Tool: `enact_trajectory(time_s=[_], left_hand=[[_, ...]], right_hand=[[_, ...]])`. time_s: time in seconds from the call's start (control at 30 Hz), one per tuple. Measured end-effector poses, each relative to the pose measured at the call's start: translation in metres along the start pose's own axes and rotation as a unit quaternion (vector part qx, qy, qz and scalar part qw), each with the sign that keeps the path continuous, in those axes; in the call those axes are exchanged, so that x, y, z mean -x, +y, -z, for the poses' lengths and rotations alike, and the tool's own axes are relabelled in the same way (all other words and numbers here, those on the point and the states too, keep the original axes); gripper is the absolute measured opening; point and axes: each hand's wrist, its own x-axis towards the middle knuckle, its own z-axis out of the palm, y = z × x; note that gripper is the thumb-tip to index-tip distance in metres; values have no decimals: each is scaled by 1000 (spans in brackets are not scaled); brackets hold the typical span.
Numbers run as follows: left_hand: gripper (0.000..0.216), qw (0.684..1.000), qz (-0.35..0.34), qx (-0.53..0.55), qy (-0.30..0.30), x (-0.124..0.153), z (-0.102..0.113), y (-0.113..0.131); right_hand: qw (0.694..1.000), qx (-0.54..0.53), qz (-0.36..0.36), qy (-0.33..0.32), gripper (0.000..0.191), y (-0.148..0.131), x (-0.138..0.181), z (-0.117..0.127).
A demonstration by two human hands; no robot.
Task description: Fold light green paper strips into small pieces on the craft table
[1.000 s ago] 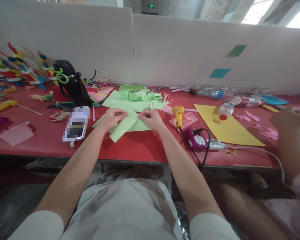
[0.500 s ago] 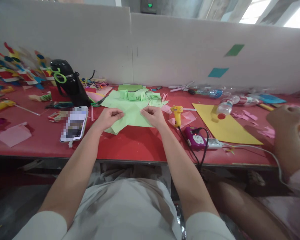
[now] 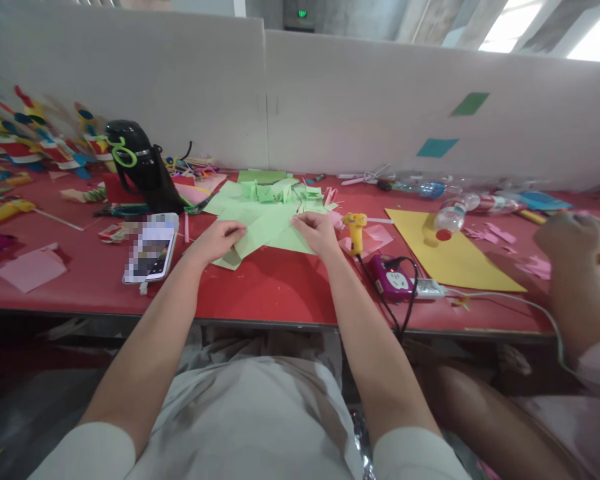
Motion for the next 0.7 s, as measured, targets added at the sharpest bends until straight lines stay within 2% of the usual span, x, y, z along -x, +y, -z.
enact_trajectory(time_s=[0.2,0.37,0.5,0.63,0.7], left_hand=[[33,996,43,-50,53,1,0,2],[29,997,57,27,52,-2,-2,-3],[34,989,87,75,90,-4,-1,-10],[37,989,115,85,37,-1,1,-7],[35,992,100,79,-2,1,-1,0]], right_hand=[[998,-43,-44,-31,22,9,-3,1],[992,-85,-70,-55,19,13,-3,3],[981,-91,-112,-132,20,11,-2,6],[968,-141,-157,-136,24,10,-4,6],[964,-134,-159,-167,29,7,-3,5]])
